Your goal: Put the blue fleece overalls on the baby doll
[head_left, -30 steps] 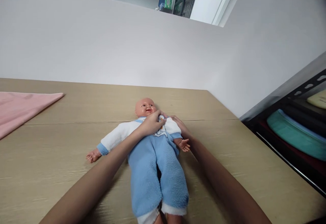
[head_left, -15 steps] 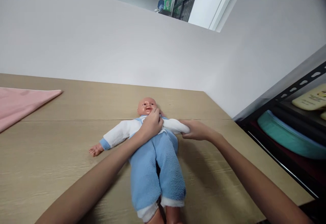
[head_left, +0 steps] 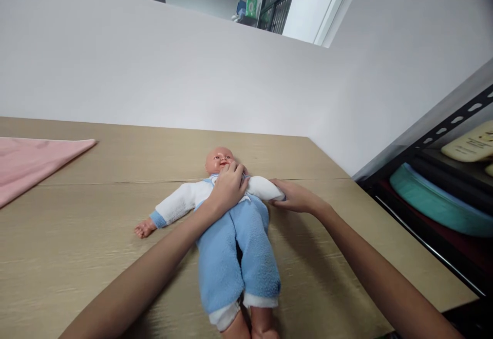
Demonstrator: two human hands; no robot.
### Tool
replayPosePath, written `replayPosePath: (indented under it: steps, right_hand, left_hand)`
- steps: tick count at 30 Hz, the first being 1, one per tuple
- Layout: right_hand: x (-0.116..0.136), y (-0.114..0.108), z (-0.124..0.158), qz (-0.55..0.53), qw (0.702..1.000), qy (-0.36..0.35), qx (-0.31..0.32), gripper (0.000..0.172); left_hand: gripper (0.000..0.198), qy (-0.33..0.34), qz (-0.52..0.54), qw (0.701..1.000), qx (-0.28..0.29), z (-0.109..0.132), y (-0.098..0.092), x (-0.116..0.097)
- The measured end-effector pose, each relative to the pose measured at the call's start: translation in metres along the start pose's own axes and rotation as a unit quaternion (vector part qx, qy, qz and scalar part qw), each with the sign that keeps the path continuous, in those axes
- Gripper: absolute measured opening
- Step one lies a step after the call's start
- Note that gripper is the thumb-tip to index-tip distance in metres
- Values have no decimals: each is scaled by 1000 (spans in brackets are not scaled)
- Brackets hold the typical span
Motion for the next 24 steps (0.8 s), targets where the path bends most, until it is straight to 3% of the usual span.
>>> replayPosePath:
  steps: [4, 9, 12, 14, 16, 18, 19, 21, 24]
  right_hand:
    - [-7, 3, 2, -18, 1000, -1, -14, 59]
    - [-18, 10, 0, 25, 999, -5, -42, 51]
    - [-13, 12, 4, 55, 995, 1, -88, 53]
    - [2, 11, 16, 70, 985, 18, -159, 55]
    - [31, 12, 41, 66, 967, 27, -245, 53]
    - [68, 26, 72, 11, 959, 21, -284, 58]
    - [85, 37, 88, -27, 959, 22, -282, 64]
    - [116, 68, 113, -103, 969, 36, -224, 85]
    - [139, 109, 139, -170, 973, 47, -152, 109]
  left_hand:
    - [21, 13, -39, 999, -28, 15, -22, -9]
    - [21, -25, -2, 998, -55, 50, -55, -10]
    - [24, -67, -11, 995, -76, 90, -74, -18]
    - [26, -97, -16, 992, -85, 130, -79, -32]
    - [31, -127, -11, 989, -78, 178, -74, -48]
    - [54, -160, -8, 984, -75, 228, -59, -62]
    - [68, -167, -10, 984, -66, 251, -49, -68]
    - [79, -214, -52, 970, -101, 292, -37, -68]
    - [71, -274, -45, 960, -31, 324, -18, -54]
Point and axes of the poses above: each hand's wrist, its own z-axis away from the middle knuckle, its own y-axis out of the palm, x = y × z, the point moved 6 cm from there along -z, towards the middle knuckle, and after that the axes turned 2 degrees about x, right-handed, at the moved point
